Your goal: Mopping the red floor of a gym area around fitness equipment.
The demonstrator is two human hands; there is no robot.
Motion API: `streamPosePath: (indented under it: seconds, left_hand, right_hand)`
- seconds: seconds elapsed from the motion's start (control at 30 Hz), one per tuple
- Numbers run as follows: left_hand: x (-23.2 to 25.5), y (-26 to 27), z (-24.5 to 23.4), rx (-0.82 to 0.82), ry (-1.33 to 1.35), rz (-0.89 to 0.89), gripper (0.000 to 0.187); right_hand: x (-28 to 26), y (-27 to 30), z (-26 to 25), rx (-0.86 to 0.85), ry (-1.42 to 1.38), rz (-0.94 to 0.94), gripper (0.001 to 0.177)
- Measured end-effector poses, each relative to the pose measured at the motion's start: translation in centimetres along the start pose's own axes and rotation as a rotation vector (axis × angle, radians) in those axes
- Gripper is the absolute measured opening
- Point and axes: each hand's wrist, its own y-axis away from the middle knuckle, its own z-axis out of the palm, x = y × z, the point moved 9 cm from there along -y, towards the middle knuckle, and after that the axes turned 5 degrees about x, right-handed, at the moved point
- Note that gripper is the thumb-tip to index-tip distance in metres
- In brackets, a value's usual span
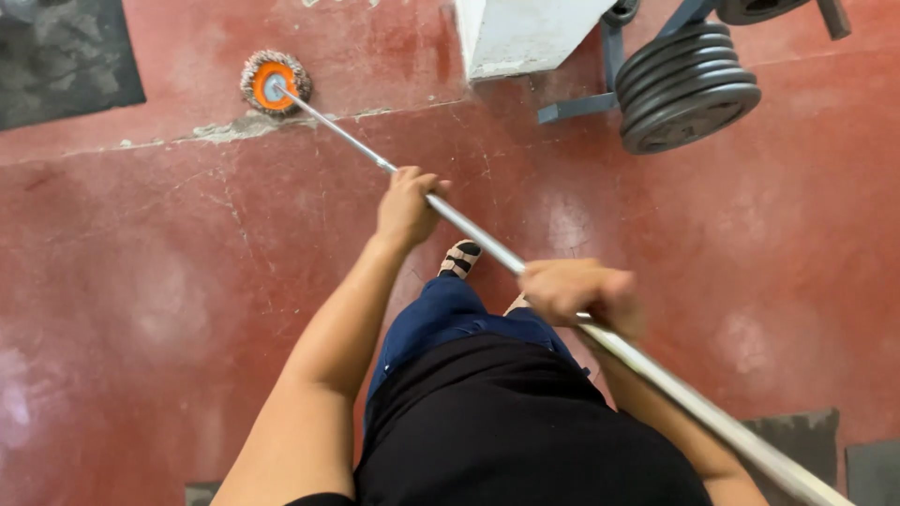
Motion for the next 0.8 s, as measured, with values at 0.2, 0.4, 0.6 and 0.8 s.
streamPosePath:
  seconds: [0.2, 0.4, 0.6, 0.8]
  left_hand:
    - [12.5, -3.4, 9.7, -0.196, 0.073, 0.212, 0.014]
    - [24.4, -1.8, 16.9, -0.414, 0.035, 0.337, 0.009]
    - [27.5, 0.7, 15.0, -0.255, 0.072, 0.424, 0.018]
    - [24.0, 1.4, 25.5, -0.325, -0.109, 0.319, 0.029]
  right_hand:
    - [-8.5, 2.6, -10.1, 0.302, 0.127, -0.038, 0.058]
    - [-17.2, 13.4, -17.8, 0.815, 0.416, -0.226, 0.042]
    - [-17.0, 14.9, -20.4, 0.99, 0.361, -0.307, 0.062]
    - [-14.3, 21.0, -27.0, 0.947, 0.057, -0.351, 0.063]
